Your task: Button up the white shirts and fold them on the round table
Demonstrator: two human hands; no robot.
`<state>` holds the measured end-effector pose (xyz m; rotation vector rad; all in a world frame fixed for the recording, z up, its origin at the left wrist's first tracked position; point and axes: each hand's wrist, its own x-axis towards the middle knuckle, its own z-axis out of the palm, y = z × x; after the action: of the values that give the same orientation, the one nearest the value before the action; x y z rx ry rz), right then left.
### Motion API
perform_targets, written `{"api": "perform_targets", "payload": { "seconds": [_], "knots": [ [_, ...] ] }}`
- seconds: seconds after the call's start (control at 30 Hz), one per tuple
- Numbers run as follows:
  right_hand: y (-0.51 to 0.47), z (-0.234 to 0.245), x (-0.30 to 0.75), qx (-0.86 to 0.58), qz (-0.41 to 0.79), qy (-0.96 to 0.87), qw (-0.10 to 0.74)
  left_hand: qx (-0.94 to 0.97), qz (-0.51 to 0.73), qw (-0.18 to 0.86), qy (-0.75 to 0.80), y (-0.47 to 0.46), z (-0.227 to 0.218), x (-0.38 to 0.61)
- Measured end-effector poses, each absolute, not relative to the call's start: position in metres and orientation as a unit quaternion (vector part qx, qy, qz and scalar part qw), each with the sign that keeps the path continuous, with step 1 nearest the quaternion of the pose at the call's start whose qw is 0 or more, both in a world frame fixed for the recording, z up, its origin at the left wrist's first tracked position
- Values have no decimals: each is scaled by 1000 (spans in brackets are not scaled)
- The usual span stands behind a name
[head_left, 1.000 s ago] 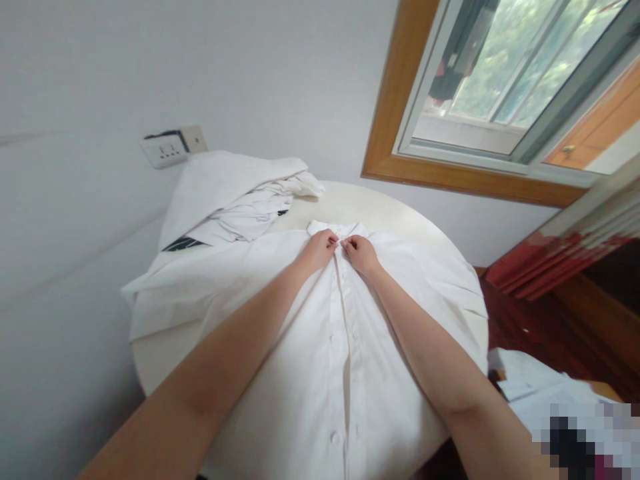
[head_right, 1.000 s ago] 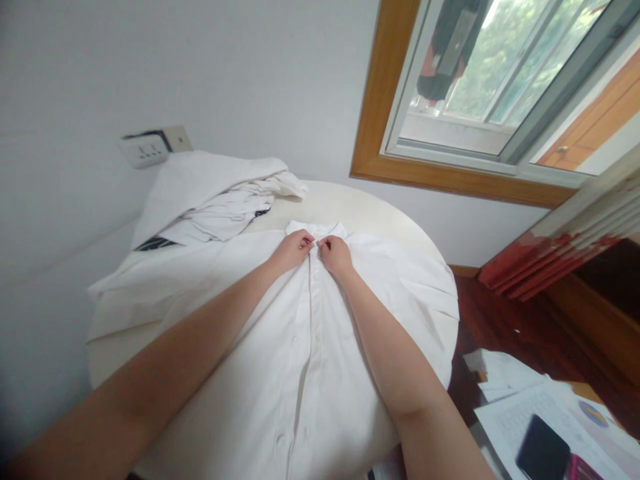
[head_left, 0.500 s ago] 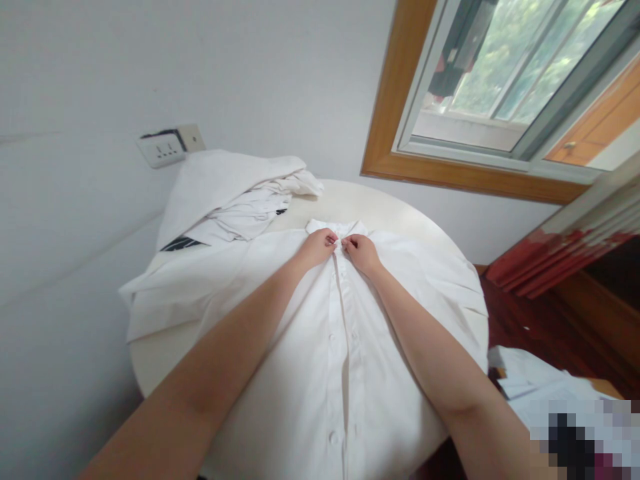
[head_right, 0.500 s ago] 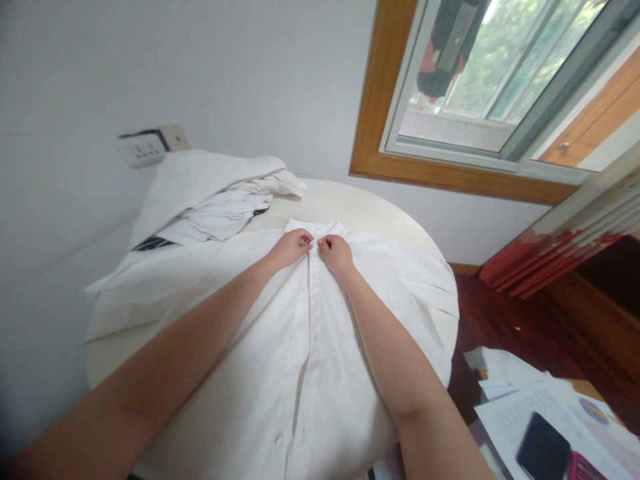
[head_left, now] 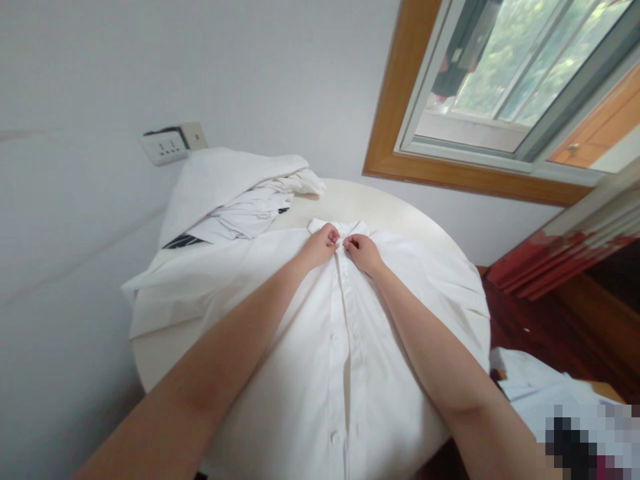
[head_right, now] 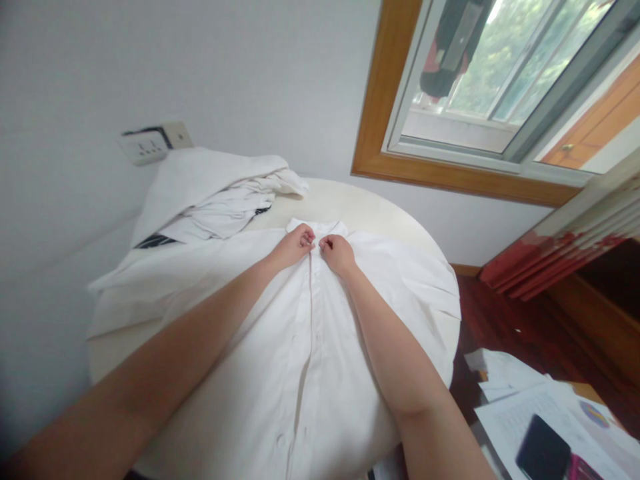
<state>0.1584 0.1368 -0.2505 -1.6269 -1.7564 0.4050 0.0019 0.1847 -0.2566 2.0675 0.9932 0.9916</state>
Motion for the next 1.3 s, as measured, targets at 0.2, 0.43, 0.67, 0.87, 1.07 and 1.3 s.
{"api": "perform_targets", "payload": {
  "seconds": [0.2,0.43,0.67,0.87,1.07,1.3],
  "knots": [
    [137,-250,160,-621,169,-681,349,813,367,234,387,179,-257,1],
    [139,-255,157,-644,120,-669,352,781,379,263,421,178,-253,2],
    [132,-249,164,-599,226,-636,431,766,387,236,456,175,-246,1],
    [91,-220,167,-613,230,-687,315,820,305,161,458,157,-216,-17],
    [44,-213,142,-645,252,-689,213,842,198,199,460,105,-224,-27],
    [49,-244,132,-644,158,-696,273,873,254,73,411,93,-251,-20]
  ]
}}
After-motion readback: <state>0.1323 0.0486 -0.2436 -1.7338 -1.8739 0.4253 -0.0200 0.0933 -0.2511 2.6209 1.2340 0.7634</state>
